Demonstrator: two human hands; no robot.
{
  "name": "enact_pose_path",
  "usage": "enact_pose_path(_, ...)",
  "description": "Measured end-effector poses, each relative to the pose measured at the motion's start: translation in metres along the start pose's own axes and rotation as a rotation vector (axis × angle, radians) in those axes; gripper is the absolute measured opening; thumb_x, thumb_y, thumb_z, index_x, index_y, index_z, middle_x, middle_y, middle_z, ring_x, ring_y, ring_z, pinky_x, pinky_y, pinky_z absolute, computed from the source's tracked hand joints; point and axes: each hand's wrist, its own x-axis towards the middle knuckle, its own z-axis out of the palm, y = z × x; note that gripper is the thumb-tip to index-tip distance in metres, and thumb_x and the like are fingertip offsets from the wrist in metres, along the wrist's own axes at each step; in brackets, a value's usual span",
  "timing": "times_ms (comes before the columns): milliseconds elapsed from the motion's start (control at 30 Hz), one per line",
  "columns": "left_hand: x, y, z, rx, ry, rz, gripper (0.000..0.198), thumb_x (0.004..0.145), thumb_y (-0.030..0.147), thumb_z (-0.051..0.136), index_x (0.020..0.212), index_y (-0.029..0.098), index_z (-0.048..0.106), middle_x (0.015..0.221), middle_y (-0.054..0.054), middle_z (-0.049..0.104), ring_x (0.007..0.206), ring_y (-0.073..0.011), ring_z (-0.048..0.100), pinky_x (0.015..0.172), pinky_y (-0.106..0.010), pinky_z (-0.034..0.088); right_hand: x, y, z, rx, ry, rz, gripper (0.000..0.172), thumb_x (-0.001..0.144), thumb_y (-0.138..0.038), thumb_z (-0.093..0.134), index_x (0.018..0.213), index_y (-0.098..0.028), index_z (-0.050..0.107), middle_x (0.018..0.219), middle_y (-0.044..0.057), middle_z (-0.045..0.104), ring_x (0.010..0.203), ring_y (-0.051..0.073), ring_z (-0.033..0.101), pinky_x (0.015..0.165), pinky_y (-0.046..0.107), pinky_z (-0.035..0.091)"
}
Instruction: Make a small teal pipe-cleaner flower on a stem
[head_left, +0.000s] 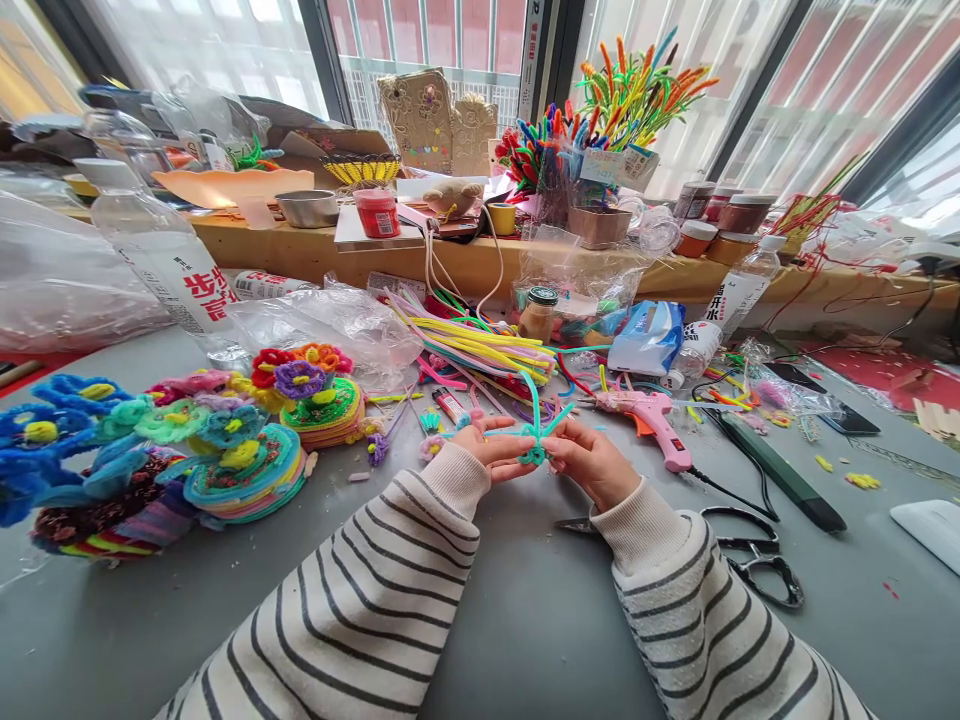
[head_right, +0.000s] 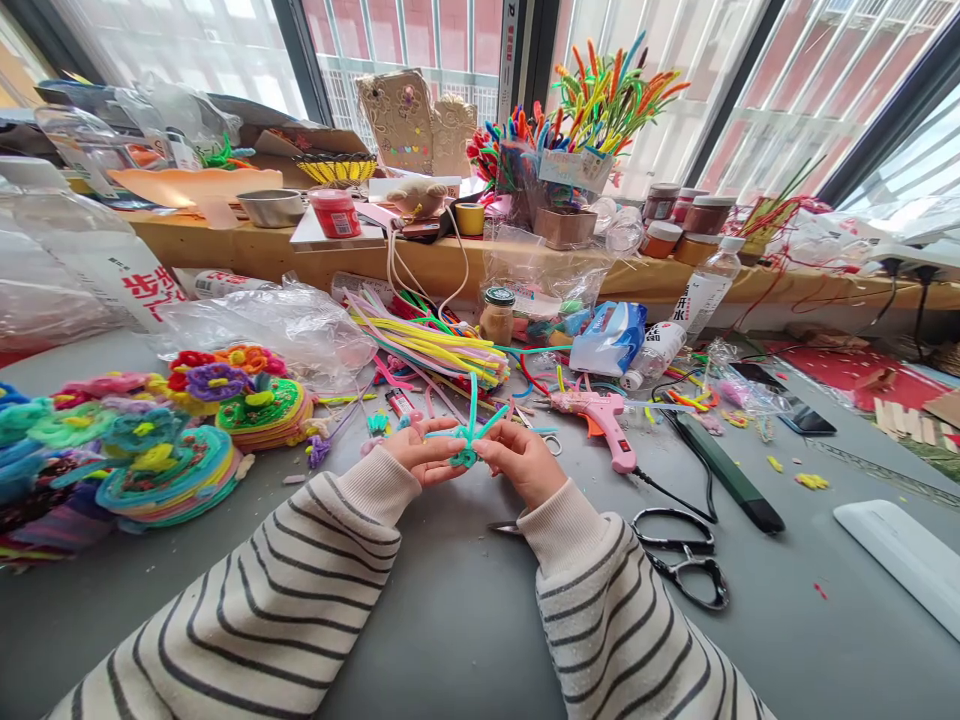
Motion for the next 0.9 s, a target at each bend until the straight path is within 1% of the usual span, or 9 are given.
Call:
enact_pose_path(100,0.002,0.000,-0.001,0.024,0.016,-0.007,0.052,0.052,0.002,0.066,0.093,0.012,0.035,0.066,-0.003,0.057,0.060,-0.0149,0.060,0.063,-0.030,0.050,0.001,0.001,0.000,-0.036,-0.011,-0.022,0.019,0.060,-0.030,0.061,0.054,-0.018,0.049,0.048,-0.006,0.041,0.046,0.006,0.037,0.048,0.021,0.030)
enact_pose_path(200,0.002,0.004,-0.001,0.025,0.047,-0.013,0.050,0.053,0.002,0.064,0.092,0.013,0.035,0.067,-0.004,0.058,0.061,-0.0150,0.060,0.061,-0.028,0.050,-0.002,-0.003,0.001,-0.128,0.013,-0.128,0.018,0.066,-0.033,0.055,0.058,-0.018,0.051,0.051,-0.005,0.042,0.048,0.007,0.038,0.049,0.022,0.032)
enact_pose_path(267,0.001,0.007,0.000,0.019,0.073,-0.018,0.049,0.055,0.002,0.064,0.092,0.013,0.034,0.069,-0.005,0.059,0.060,-0.0148,0.060,0.060,-0.026,0.050,-0.005,-0.007,0.001,-0.286,0.107,-0.283,0.016,0.071,-0.032,0.050,0.064,-0.019,0.054,0.057,-0.002,0.046,0.051,0.008,0.040,0.051,0.024,0.035)
enact_pose_path(367,0.000,0.009,0.001,0.008,0.091,-0.029,0.049,0.057,0.001,0.061,0.092,0.013,0.030,0.070,-0.006,0.059,0.056,-0.0136,0.060,0.056,-0.024,0.049,-0.010,-0.014,0.000,-0.637,0.267,-0.612,0.008,0.070,-0.023,0.052,0.077,-0.019,0.056,0.071,0.001,0.050,0.057,0.010,0.044,0.055,0.026,0.038)
enact_pose_path(433,0.000,0.008,0.001,-0.001,0.095,-0.024,0.050,0.057,0.002,0.061,0.092,0.014,0.029,0.070,-0.007,0.059,0.055,-0.0138,0.060,0.056,-0.024,0.049,-0.012,-0.016,-0.001,-0.848,0.273,-0.810,0.015,0.069,-0.017,0.053,0.083,-0.020,0.056,0.077,0.003,0.050,0.064,0.012,0.046,0.057,0.027,0.041)
enact_pose_path(500,0.000,0.006,0.000,-0.004,0.106,-0.013,0.052,0.055,0.004,0.064,0.091,0.015,0.029,0.071,-0.007,0.060,0.057,-0.0152,0.061,0.058,-0.026,0.049,-0.012,-0.015,-0.002,-0.993,0.236,-0.937,0.018,0.070,-0.015,0.052,0.086,-0.022,0.056,0.078,0.005,0.050,0.070,0.014,0.048,0.058,0.027,0.043)
enact_pose_path(600,0.000,0.004,-0.001,0.025,0.123,-0.009,0.053,0.052,0.007,0.067,0.089,0.016,0.030,0.068,-0.005,0.060,0.057,-0.0155,0.061,0.059,-0.026,0.048,-0.012,-0.013,-0.002,-1.117,0.230,-1.034,0.018,0.072,-0.013,0.050,0.085,-0.022,0.058,0.076,0.005,0.050,0.071,0.014,0.050,0.058,0.026,0.043)
enact_pose_path(767,-0.001,0.003,-0.001,0.064,0.122,0.004,0.052,0.050,0.010,0.068,0.083,0.018,0.029,0.062,-0.001,0.058,0.053,-0.0135,0.060,0.057,-0.025,0.047,-0.013,-0.011,-0.001,-1.302,0.287,-1.106,0.018,0.073,-0.013,0.049,0.081,-0.025,0.059,0.071,0.003,0.054,0.062,0.012,0.050,0.054,0.024,0.042)
enact_pose_path(900,0.000,0.001,-0.002,0.081,0.070,0.106,0.050,0.044,0.010,0.071,0.070,0.020,0.030,0.045,0.011,0.045,0.048,-0.0093,0.056,0.055,-0.024,0.048,-0.014,-0.013,0.003,-1.382,0.338,-1.140,0.012,0.073,-0.016,0.050,0.074,-0.023,0.060,0.066,0.002,0.057,0.061,0.012,0.052,0.056,0.024,0.041)
